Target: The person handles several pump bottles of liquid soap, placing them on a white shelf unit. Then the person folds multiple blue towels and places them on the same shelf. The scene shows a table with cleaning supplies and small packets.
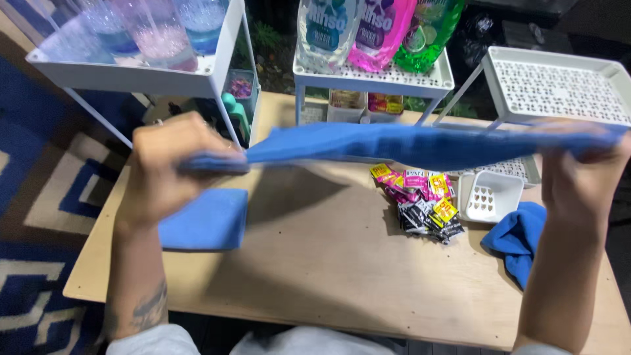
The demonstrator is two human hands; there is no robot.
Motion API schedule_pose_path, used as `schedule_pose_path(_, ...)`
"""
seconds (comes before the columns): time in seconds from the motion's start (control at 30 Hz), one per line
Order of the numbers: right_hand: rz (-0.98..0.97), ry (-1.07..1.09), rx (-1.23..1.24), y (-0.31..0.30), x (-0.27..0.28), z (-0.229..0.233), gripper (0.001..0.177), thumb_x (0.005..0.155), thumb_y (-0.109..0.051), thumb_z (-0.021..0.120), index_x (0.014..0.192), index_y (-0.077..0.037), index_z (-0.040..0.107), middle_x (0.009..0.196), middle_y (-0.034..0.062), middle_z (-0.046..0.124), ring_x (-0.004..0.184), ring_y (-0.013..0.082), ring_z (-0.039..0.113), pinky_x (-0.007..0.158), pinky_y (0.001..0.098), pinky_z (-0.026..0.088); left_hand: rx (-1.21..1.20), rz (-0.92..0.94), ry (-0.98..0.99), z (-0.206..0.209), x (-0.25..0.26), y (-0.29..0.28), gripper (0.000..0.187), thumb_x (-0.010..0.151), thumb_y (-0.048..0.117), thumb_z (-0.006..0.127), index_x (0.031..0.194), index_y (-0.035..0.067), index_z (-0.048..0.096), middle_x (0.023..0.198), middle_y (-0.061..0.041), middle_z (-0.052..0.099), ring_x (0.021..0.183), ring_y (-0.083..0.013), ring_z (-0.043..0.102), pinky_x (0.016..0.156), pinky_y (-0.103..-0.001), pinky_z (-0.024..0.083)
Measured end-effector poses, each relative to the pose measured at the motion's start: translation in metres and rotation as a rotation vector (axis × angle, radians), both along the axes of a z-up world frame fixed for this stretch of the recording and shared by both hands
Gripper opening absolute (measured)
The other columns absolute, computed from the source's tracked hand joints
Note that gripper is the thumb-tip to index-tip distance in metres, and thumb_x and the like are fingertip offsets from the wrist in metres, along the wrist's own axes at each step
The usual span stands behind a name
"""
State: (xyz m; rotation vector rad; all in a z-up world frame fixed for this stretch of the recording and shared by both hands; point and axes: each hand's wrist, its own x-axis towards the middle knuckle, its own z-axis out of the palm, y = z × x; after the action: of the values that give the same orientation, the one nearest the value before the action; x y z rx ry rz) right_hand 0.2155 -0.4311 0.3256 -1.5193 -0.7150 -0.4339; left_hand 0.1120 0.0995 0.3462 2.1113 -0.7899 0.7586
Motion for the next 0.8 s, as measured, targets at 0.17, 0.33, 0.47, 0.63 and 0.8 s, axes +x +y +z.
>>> schedule_pose_path(0.17, 0.235, 0.225, -0.617, -0.013, -0.070, -0.086, 0.017, 0.073, -0.012, 0.080, 0.086, -0.002, 0.084, 0.095, 0.0147, 0.085, 0.098, 0.0278, 0.082, 0.096, 0.0440, 0.061, 0.032, -0.212, 0.530, -0.090, -0.050, 0.000, 0.048, 0.056, -0.010, 0.062, 0.097, 0.006, 0.083, 0.103, -0.007, 0.083, 0.090, -0.0216, 0.076, 0.080, -0.033, 0.061)
schedule_pose_path(0.33, 0.337, 0.625, -0.763, -0.011, -0.100, -0.196, 0.023, 0.080, -0.012, 0.079, 0.096, 0.005, 0.079, 0.095, 0.0136, 0.087, 0.090, 0.0197, 0.077, 0.093, 0.0371, 0.057, 0.043, -0.168, 1.018, -0.183, -0.070, 0.000, 0.032, 0.073, -0.002, 0.070, 0.102, 0.005, 0.082, 0.109, -0.011, 0.082, 0.098, -0.0236, 0.081, 0.084, -0.034, 0.063)
schedule_pose_path(0.47, 0.378, 0.804, -0.892, -0.022, -0.118, -0.241, 0.031, 0.084, -0.017, 0.079, 0.107, 0.002, 0.078, 0.093, 0.0106, 0.088, 0.080, 0.0109, 0.069, 0.079, 0.0320, 0.059, 0.265, -0.144, 1.158, -0.222, -0.083, 0.011, 0.026, 0.079, 0.015, 0.080, 0.104, 0.005, 0.081, 0.100, -0.012, 0.082, 0.089, -0.0206, 0.080, 0.080, -0.034, 0.060)
schedule_pose_path(0.63, 0.263, 0.873, -0.709, -0.013, -0.103, -0.260, 0.029, 0.090, -0.023, 0.070, 0.109, -0.002, 0.077, 0.087, 0.0061, 0.083, 0.077, 0.0095, 0.070, 0.073, 0.0296, 0.057, 0.041, -0.023, 1.178, -0.246, -0.059, 0.029, 0.026, 0.085, 0.021, 0.080, 0.101, 0.000, 0.078, 0.086, -0.009, 0.080, 0.076, -0.0138, 0.071, 0.069, -0.032, 0.057)
schedule_pose_path(0.8, -0.154, 0.853, -0.440, 0.035, -0.071, -0.266, 0.029, 0.102, -0.025, 0.071, 0.097, 0.003, 0.077, 0.078, 0.0109, 0.068, 0.069, 0.0126, 0.058, 0.059, 0.0333, 0.047, -0.379, 0.094, 0.991, -0.262, -0.023, 0.032, 0.033, 0.082, 0.020, 0.080, 0.107, 0.000, 0.070, 0.087, 0.002, 0.073, 0.079, -0.0060, 0.066, 0.068, -0.027, 0.056)
